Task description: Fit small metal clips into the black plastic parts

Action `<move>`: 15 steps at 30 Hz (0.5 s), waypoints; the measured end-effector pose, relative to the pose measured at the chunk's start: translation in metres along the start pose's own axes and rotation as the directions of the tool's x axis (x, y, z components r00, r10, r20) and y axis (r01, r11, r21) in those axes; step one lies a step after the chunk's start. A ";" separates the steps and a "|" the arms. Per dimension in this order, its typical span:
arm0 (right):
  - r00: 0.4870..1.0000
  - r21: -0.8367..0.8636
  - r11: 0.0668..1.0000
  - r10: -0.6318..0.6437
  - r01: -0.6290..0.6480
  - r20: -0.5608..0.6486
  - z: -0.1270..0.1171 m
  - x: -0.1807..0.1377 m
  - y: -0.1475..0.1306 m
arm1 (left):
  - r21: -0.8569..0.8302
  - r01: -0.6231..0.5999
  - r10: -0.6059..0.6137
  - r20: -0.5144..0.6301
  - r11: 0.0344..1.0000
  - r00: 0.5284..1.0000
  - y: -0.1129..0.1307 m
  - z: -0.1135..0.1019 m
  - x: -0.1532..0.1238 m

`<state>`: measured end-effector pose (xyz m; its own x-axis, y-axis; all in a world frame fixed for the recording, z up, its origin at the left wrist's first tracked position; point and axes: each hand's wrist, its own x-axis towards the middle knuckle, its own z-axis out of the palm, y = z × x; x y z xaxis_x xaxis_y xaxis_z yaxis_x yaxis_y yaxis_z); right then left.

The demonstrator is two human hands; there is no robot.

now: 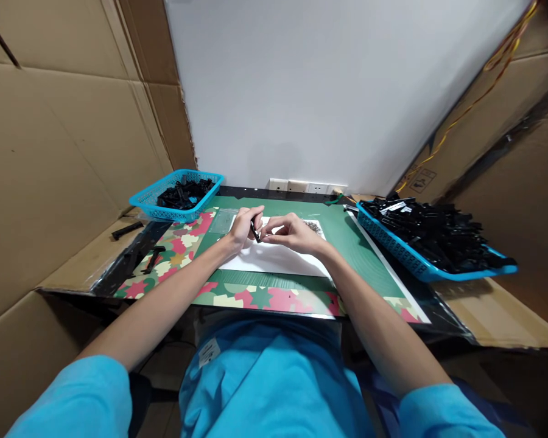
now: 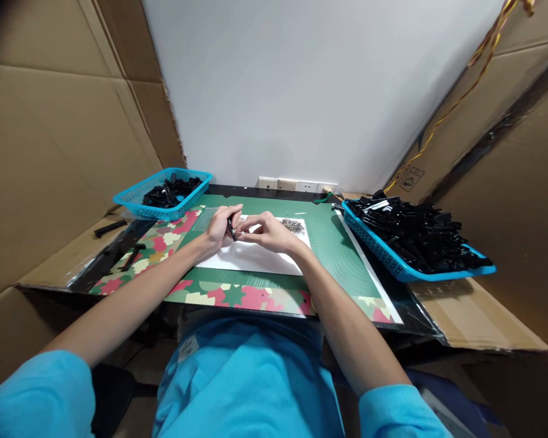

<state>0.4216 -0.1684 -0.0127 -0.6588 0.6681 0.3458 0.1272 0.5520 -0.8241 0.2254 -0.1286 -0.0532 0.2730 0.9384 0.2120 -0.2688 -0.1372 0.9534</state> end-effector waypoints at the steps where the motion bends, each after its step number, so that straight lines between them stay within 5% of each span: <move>1: 1.000 -0.023 1.000 -0.004 0.004 0.003 0.001 0.000 -0.002 | 0.005 -0.006 0.006 -0.002 1.000 1.000 -0.001 0.000 0.000; 15: 0.991 -0.149 0.989 0.000 -0.020 -0.133 0.001 -0.001 0.001 | 0.115 -0.068 0.083 -0.129 0.991 0.988 0.004 0.002 0.002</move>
<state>0.4210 -0.1690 -0.0141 -0.5539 0.7289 0.4024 0.2494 0.6063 -0.7551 0.2266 -0.1275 -0.0490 0.1284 0.9568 0.2608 -0.1790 -0.2363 0.9550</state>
